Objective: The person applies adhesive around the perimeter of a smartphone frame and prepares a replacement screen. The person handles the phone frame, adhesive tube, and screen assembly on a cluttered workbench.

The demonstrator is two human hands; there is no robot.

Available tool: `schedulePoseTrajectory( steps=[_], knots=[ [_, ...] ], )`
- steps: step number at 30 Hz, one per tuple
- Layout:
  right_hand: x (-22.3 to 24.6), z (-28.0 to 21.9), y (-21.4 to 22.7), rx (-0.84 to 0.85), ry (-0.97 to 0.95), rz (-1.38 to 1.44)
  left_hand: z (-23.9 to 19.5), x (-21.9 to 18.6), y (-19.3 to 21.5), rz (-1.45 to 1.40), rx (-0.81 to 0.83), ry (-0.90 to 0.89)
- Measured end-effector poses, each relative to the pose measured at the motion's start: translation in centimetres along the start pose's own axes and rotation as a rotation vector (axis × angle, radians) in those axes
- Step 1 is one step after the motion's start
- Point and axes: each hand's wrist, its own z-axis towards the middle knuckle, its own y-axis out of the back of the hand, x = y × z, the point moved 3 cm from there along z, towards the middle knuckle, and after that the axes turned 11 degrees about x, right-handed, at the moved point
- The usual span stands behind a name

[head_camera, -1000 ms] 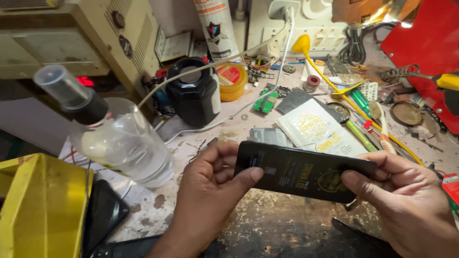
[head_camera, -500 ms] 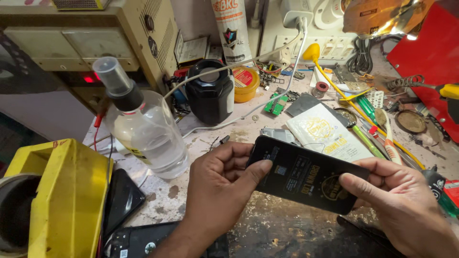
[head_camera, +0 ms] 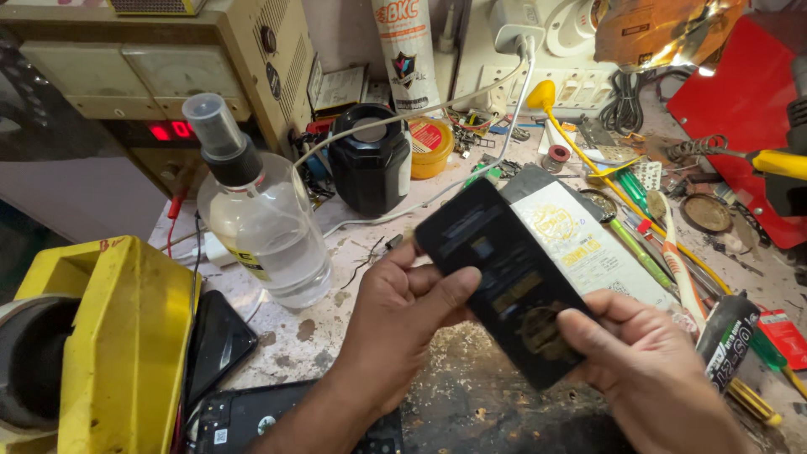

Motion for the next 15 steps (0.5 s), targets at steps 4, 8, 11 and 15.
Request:
schedulePoseTrajectory(
  steps=[4, 8, 11, 15],
  knots=[
    [0.1, -0.1, -2.6, -0.029, -0.08, -0.084, -0.2, 0.1, 0.5, 0.033, -0.004, -0.004],
    [6.2, -0.1, -3.9, 0.037, 0.161, -0.342, -0.9, 0.2, 0.1, 0.246, 0.103, 0.115],
    [7.3, 0.3, -4.9, 0.165, 0.202, -0.29, -1.7, 1.1, -1.3, 0.352, 0.222, 0.229],
    [5.9, 0.8, -6.7, 0.268, 0.091, -0.027, -2.2, 1.2, -2.6, 0.281, 0.376, 0.338]
  ],
)
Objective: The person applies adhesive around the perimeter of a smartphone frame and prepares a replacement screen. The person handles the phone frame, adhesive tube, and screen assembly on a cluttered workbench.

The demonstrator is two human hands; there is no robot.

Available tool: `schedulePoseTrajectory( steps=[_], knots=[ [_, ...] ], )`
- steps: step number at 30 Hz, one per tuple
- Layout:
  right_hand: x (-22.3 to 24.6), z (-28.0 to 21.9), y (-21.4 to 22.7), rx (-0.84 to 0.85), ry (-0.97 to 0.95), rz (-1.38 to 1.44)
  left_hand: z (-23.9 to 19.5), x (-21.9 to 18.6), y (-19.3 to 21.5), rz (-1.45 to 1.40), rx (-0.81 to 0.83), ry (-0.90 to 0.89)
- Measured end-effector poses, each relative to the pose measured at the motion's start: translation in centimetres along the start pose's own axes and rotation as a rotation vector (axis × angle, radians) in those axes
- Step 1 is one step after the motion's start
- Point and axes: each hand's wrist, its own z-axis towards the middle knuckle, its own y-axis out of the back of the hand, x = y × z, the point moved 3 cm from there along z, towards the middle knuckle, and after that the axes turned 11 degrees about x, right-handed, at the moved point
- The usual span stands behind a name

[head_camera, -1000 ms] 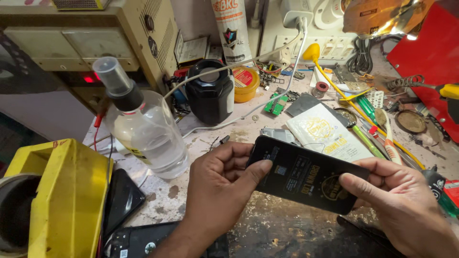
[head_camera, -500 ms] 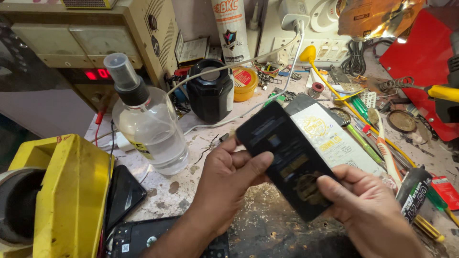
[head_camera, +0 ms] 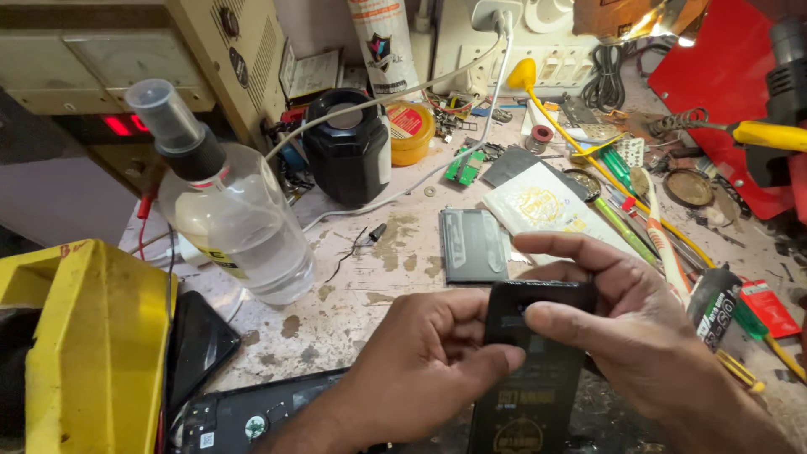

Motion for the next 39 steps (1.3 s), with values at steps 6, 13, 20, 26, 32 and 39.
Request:
schedulePoseTrajectory(
  steps=[6, 13, 20, 26, 32, 39],
  knots=[
    [-0.9, -0.6, 0.1, -0.168, 0.024, -0.152, 0.0, -0.3, 0.1, 0.009, 0.004, 0.0],
    [-2.0, -0.6, 0.9, -0.167, -0.01, -0.009, 0.1, 0.0, -0.2, -0.043, 0.0, 0.004],
    [-0.9, -0.5, 2.5, -0.247, 0.136, 0.138, 0.1, -0.6, -0.4, -0.03, -0.138, -0.05],
    [-1.0, -0.7, 2.7, -0.176, 0.122, 0.173, 0.2, -0.4, 0.0, 0.098, -0.277, -0.023],
    [-2.7, -1.4, 4.4, -0.168, -0.094, 0.011, -0.5, -0.5, 0.1, 0.179, -0.282, 0.035],
    [-3.5, -2.4, 5.7, -0.106, -0.096, 0.067, -0.8, -1.0, 0.2, 0.289, -0.25, 0.086]
  ],
)
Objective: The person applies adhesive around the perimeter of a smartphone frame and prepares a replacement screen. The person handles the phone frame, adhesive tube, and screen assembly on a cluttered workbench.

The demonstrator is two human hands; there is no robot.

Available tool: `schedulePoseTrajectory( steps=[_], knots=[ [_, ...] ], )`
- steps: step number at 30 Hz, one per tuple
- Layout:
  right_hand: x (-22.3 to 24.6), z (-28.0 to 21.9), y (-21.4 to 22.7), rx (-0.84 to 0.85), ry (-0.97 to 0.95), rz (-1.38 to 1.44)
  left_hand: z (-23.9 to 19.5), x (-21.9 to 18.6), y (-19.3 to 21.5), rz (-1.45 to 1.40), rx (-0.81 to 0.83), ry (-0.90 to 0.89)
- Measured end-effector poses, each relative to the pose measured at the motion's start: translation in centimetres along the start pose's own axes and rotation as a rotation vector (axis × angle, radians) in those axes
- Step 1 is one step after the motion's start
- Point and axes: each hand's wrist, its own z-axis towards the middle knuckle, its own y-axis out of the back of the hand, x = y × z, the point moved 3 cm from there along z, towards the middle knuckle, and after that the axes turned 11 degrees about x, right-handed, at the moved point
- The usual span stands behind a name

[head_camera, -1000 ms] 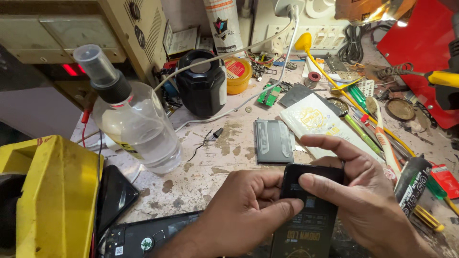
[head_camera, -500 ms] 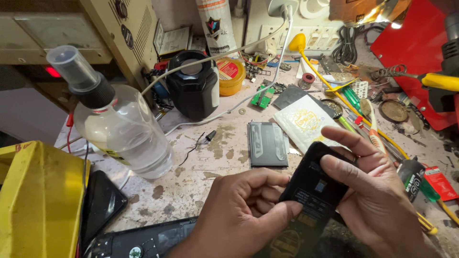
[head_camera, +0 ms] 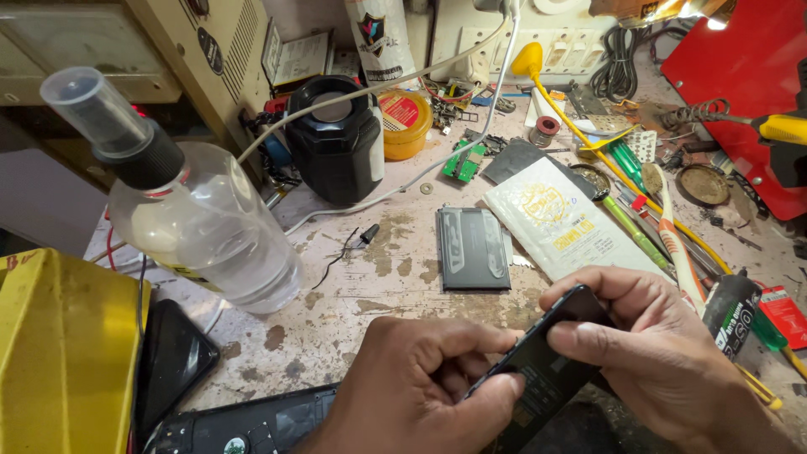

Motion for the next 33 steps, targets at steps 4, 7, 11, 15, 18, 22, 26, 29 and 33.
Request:
schedulePoseTrajectory(
  steps=[4, 7, 11, 15, 18, 22, 26, 29, 33],
  knots=[
    [0.0, -0.1, -0.1, 0.008, 0.018, 0.014, 0.0, -0.1, 0.0, 0.026, -0.006, -0.007],
    [0.4, -0.1, -0.5, -0.018, 0.037, 0.034, 0.0, -0.7, 0.1, 0.071, -0.022, -0.041],
    [2.1, -0.1, -0.7, -0.121, 0.213, 0.104, -0.2, -1.7, 1.0, 0.042, -0.066, -0.248],
    [3.2, 0.0, -1.2, -0.139, 0.318, 0.085, 0.5, -0.5, 1.4, -0.188, -0.194, -0.018],
    [3.8, -0.3, -1.5, -0.14, 0.353, 0.03, 0.3, -0.8, 1.5, -0.158, -0.169, -0.24],
    [3.9, -1.1, -1.5, -0.17, 0.336, -0.428, -0.1, -0.3, 1.5, -0.03, -0.154, -0.204],
    [3.3, -1.2, -0.7, -0.264, 0.262, -0.69, -0.1, -0.4, 1.3, 0.006, -0.12, -0.294],
    [3.1, -1.2, -0.3, -0.278, 0.275, -0.691, 0.0, -0.3, 1.2, -0.088, -0.102, -0.267],
    [2.9, -1.2, 0.0, -0.279, 0.288, -0.695, 0.1, 0.0, 1.1, -0.238, -0.111, -0.186]
  ],
)
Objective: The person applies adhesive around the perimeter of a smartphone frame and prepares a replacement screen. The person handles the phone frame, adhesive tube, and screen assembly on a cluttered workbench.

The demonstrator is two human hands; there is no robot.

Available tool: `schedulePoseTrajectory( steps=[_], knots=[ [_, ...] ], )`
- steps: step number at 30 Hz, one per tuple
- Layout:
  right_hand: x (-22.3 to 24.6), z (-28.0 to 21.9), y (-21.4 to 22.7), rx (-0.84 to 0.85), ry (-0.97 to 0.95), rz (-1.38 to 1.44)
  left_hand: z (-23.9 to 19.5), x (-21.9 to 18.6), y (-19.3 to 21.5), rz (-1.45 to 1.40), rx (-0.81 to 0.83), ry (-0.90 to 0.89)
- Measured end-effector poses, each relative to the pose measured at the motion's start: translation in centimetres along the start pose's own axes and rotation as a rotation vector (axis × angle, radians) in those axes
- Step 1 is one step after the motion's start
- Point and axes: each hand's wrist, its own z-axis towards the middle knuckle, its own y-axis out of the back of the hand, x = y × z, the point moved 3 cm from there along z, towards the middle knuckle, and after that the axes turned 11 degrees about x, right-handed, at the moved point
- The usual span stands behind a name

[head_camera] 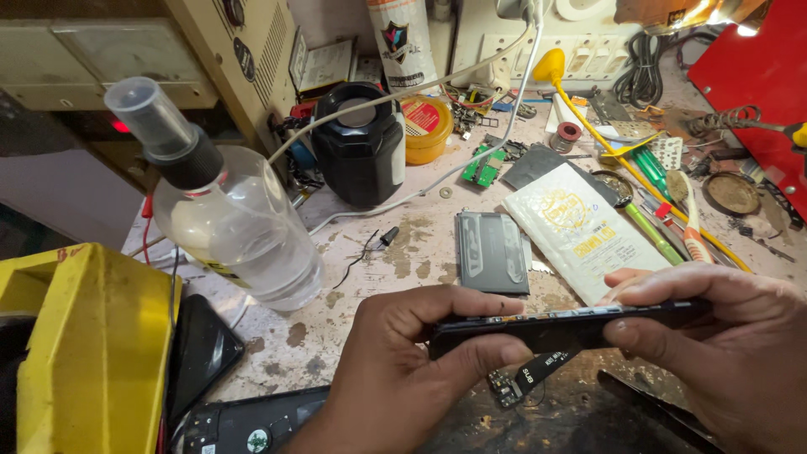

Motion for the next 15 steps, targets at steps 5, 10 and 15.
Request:
schedulePoseTrajectory(
  steps=[5, 10, 15],
  knots=[
    [0.0, -0.1, -0.1, 0.016, 0.041, -0.123, -0.1, -0.4, 0.2, 0.138, -0.009, -0.126],
    [0.3, 0.1, -0.4, 0.017, 0.038, -0.117, -0.2, -0.5, 0.3, 0.208, -0.025, -0.129],
    [1.7, 0.3, -1.3, 0.072, 0.148, -0.239, -0.3, -0.8, 0.4, 0.288, -0.024, -0.168]
  ],
)
